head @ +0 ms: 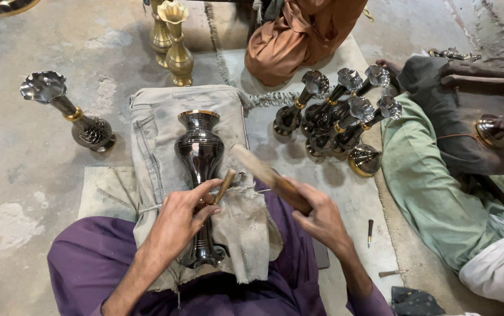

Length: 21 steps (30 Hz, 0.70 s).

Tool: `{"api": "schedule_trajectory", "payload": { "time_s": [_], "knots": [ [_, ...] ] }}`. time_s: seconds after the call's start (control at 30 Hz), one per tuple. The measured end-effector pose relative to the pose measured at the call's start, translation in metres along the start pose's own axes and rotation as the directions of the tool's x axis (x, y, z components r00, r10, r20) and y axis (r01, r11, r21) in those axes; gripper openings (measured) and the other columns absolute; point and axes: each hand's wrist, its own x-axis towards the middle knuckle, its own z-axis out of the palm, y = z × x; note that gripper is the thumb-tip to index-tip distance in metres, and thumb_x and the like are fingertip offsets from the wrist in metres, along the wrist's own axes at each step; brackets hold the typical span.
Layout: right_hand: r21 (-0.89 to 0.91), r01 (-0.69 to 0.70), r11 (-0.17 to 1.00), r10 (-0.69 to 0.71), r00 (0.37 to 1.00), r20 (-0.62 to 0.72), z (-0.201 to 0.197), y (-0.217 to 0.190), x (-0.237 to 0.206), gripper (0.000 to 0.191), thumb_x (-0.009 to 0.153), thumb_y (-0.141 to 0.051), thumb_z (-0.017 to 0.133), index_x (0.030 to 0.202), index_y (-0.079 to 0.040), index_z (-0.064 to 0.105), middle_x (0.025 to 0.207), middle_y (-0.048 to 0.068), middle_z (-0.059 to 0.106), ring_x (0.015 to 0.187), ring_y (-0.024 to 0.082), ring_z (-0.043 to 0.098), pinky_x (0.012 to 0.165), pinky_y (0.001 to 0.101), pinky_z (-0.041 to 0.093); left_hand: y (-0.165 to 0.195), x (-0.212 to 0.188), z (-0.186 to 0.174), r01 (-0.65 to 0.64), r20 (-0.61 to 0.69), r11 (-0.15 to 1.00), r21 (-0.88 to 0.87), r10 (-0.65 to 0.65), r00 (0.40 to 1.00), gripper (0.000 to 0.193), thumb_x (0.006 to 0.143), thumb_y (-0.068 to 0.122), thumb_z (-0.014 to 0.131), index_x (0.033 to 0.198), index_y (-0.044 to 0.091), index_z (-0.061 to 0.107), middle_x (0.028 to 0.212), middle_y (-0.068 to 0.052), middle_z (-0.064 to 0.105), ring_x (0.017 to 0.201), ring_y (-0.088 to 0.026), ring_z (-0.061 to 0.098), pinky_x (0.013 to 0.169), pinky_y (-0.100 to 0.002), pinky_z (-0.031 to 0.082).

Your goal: The person sits on the floor with a brass vase resting on a cloth pad, holds a small punch against the vase surface, and repeatedly strikes the punch with a wooden mallet to engrave decorative patterns, repositioning the punch around the vase as they work.

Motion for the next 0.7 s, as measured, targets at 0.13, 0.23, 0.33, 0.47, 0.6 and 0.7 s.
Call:
{"api": "schedule_trajectory", "payload": {
  "time_s": [0.13, 0.23, 0.33, 0.47, 0.6, 0.7],
  "knots": [
    [-0.152, -0.165, 0.975, 0.197, 0.954, 0.228, 0.007, -0.003, 0.005, 0.086, 0.073, -0.006, 0.069, 0.152, -0.038, 0.053, 0.127, -0.002, 0.072, 0.095, 0.021, 0.075, 0.092, 0.0356, 0.062, -0.002, 0.0, 0.003, -0.039, -0.025, 0.999, 0.005, 0.039, 0.999, 0.05, 0.082, 0.013, 0.077, 0.131, 0.012, 0.064, 0.087, -0.016, 0.077, 0.079, -0.034, 0.075, 0.068, -0.044, 0.056],
    [-0.067, -0.059, 0.996, 0.068, 0.988, 0.138, 0.008, 0.0, 0.005, 0.085, 0.074, -0.004, 0.068, 0.152, -0.035, 0.052, 0.125, 0.0, 0.073, 0.097, 0.021, 0.075, 0.094, 0.0359, 0.063, -0.003, 0.0, 0.003, -0.061, -0.025, 0.998, 0.011, 0.061, 0.998, 0.05, 0.082, 0.012, 0.077, 0.131, 0.011, 0.064, 0.087, -0.016, 0.078, 0.08, -0.035, 0.075, 0.068, -0.045, 0.056],
    [0.139, 0.154, 0.978, -0.147, 0.987, -0.06, 0.002, 0.007, 0.003, 0.083, 0.073, 0.0, 0.068, 0.151, -0.023, 0.052, 0.126, 0.009, 0.072, 0.106, 0.023, 0.074, 0.101, 0.0384, 0.059, -0.003, -0.001, 0.003, -0.051, -0.011, 0.999, 0.017, 0.051, 0.999, 0.05, 0.083, 0.012, 0.076, 0.132, 0.011, 0.063, 0.089, -0.015, 0.078, 0.08, -0.034, 0.075, 0.068, -0.044, 0.056],
    [-0.016, -0.054, 0.998, 0.054, 0.999, 0.005, -0.006, 0.012, 0.001, 0.079, 0.075, -0.002, 0.07, 0.148, -0.026, 0.055, 0.121, 0.006, 0.075, 0.096, 0.021, 0.075, 0.095, 0.0331, 0.062, -0.002, 0.0, 0.004, -0.025, 0.024, 0.999, 0.026, 0.025, 0.999, 0.049, 0.084, 0.014, 0.076, 0.132, 0.013, 0.063, 0.089, -0.014, 0.078, 0.078, -0.032, 0.076, 0.068, -0.044, 0.056],
    [0.151, 0.255, 0.955, -0.238, 0.963, -0.124, -0.009, 0.009, -0.002, 0.082, 0.072, 0.002, 0.071, 0.148, -0.02, 0.052, 0.13, 0.013, 0.07, 0.113, 0.028, 0.072, 0.099, 0.0386, 0.058, -0.002, -0.002, 0.004, -0.086, 0.008, 0.996, 0.003, 0.086, 0.996, 0.049, 0.084, 0.013, 0.075, 0.132, 0.011, 0.062, 0.09, -0.014, 0.078, 0.08, -0.032, 0.076, 0.068, -0.044, 0.057],
    [0.032, 0.049, 0.998, -0.046, 0.996, -0.071, -0.009, 0.003, -0.006, 0.077, 0.073, 0.002, 0.07, 0.146, -0.02, 0.058, 0.124, 0.009, 0.074, 0.097, 0.021, 0.075, 0.087, 0.0308, 0.065, -0.003, -0.006, 0.002, -0.08, 0.017, 0.995, -0.058, 0.081, 0.997, 0.049, 0.085, 0.012, 0.073, 0.133, 0.011, 0.062, 0.089, -0.013, 0.078, 0.08, -0.031, 0.077, 0.068, -0.043, 0.056]
  ]
}}
